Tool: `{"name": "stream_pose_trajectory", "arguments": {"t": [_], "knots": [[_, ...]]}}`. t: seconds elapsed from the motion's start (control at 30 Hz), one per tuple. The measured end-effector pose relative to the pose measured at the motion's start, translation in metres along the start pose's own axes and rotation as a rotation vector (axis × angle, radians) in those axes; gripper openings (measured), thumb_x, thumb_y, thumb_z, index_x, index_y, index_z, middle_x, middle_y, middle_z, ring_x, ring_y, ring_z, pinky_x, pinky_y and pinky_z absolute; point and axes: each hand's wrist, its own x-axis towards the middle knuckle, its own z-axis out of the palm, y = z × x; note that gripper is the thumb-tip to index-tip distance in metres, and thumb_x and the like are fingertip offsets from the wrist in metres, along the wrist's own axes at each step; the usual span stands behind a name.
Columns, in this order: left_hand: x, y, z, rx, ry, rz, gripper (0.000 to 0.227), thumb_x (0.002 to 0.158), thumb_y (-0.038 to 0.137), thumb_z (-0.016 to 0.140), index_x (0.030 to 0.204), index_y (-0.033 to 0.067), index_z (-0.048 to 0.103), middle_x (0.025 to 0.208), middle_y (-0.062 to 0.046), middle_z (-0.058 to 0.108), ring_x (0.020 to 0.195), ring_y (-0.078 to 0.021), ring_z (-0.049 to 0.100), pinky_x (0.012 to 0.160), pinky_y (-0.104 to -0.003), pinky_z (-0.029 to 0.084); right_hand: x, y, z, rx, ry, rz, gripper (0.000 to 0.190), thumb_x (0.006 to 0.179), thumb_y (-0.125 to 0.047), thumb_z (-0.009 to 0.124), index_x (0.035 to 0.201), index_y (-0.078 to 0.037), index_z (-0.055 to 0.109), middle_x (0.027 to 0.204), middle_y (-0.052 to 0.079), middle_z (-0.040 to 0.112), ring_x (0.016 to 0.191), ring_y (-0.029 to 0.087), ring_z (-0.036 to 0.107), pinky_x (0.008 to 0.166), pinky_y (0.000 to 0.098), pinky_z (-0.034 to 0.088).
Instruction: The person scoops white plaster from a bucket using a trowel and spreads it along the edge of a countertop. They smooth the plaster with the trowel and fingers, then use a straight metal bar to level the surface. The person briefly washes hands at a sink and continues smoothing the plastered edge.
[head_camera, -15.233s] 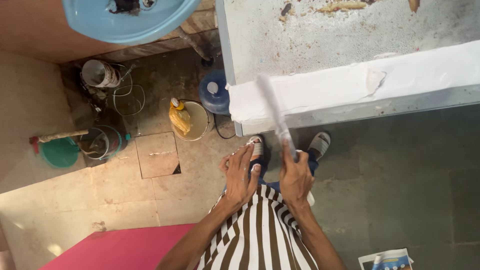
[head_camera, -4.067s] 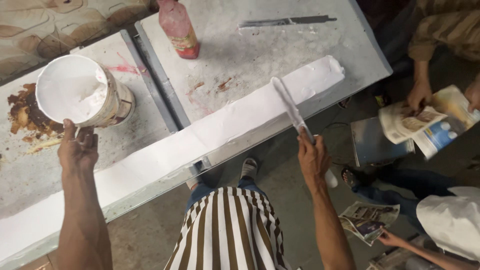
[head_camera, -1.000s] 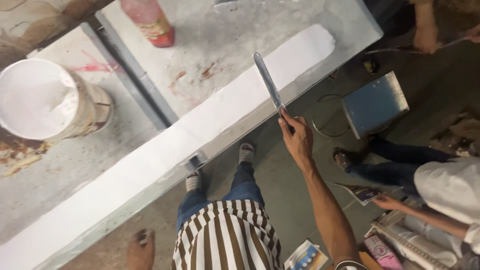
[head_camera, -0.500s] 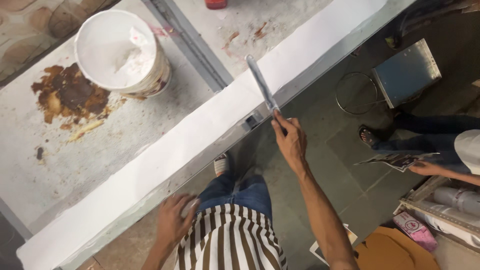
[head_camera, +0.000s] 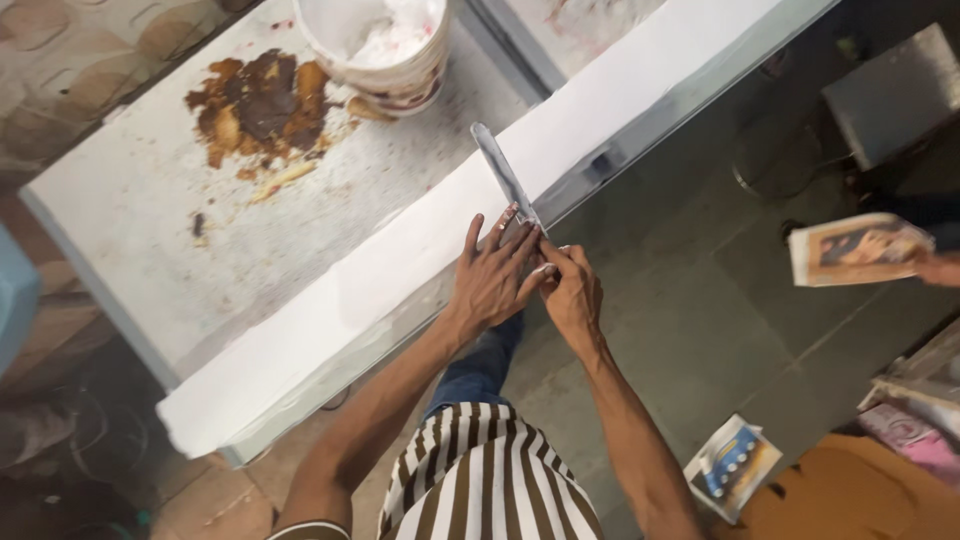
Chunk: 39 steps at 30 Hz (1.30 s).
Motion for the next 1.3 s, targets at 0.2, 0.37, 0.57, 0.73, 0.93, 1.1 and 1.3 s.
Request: {"name": "stream_pose_trajectory", "arguments": {"t": [0.2,0.37,0.57,0.73,0.93,1.1,1.3], "knots": [[-0.091,-0.033,-0.012,0.003,0.062,-0.035,0.067,0.102,0.058,0.047,0.143,0.0064,0.06,0.145,-0.008,0.061,0.153,-0.0255,0.031,0.126,-0.054,0.006,-0.066,-0.058,0.039,0.05,-0.103,0.125,0.047,0.086,-0.01,0.072,0.131,-0.023,0.071,0.099,0.009,0.065,0.084,0.031,0.069,0.073,0.0434,0.055],[-0.172,-0.048,-0.044,0.087,0.1,-0.091,0.061,0.104,0.052,0.049,0.139,0.0052,0.064,0.144,-0.008,0.062,0.153,-0.0257,0.034,0.128,-0.055,0.009,-0.129,-0.111,0.065,0.042,-0.126,0.002,0.042,0.089,-0.009,0.068,0.128,-0.023,0.072,0.104,0.011,0.064,0.09,0.034,0.068,0.074,0.0453,0.054],[-0.265,-0.065,-0.081,0.1,0.094,-0.205,0.058,0.102,0.049,0.051,0.136,0.0048,0.065,0.143,-0.007,0.063,0.15,-0.026,0.037,0.126,-0.055,0.01,-0.186,-0.174,0.095,0.103,-0.257,0.035,0.038,0.091,-0.015,0.069,0.128,-0.025,0.072,0.104,0.012,0.064,0.086,0.036,0.068,0.073,0.0474,0.054],[-0.333,-0.08,-0.104,0.156,0.11,-0.265,0.054,0.104,0.046,0.051,0.136,0.0059,0.066,0.142,-0.006,0.063,0.149,-0.0252,0.039,0.124,-0.055,0.013,-0.225,-0.226,0.119,0.093,-0.347,0.049,0.037,0.094,-0.02,0.068,0.131,-0.026,0.07,0.106,0.013,0.064,0.087,0.038,0.068,0.073,0.0495,0.054],[-0.409,-0.097,-0.131,0.176,0.146,-0.34,0.051,0.104,0.045,0.053,0.135,0.0067,0.068,0.141,-0.006,0.064,0.147,-0.0259,0.041,0.124,-0.055,0.015,-0.281,-0.274,0.147,0.088,-0.407,0.005,0.039,0.094,-0.024,0.068,0.132,-0.03,0.069,0.105,0.012,0.064,0.085,0.038,0.069,0.074,0.0498,0.054],[-0.471,-0.108,-0.156,0.241,0.105,-0.4,0.048,0.103,0.041,0.055,0.135,0.0076,0.066,0.14,-0.006,0.063,0.145,-0.0267,0.044,0.123,-0.055,0.014,-0.323,-0.31,0.173,0.065,-0.495,-0.026,0.04,0.094,-0.026,0.067,0.133,-0.032,0.069,0.105,0.012,0.065,0.081,0.036,0.069,0.07,0.0492,0.055],[-0.519,-0.094,-0.187,0.156,0.255,-0.56,0.052,0.099,0.034,0.06,0.145,0.0098,0.057,0.147,-0.013,0.056,0.139,-0.0273,0.048,0.117,-0.054,0.017,-0.331,-0.332,0.169,0.325,-0.445,-0.136,0.037,0.094,-0.031,0.072,0.131,-0.026,0.071,0.101,0.014,0.064,0.079,0.031,0.07,0.068,0.0434,0.056]]}}
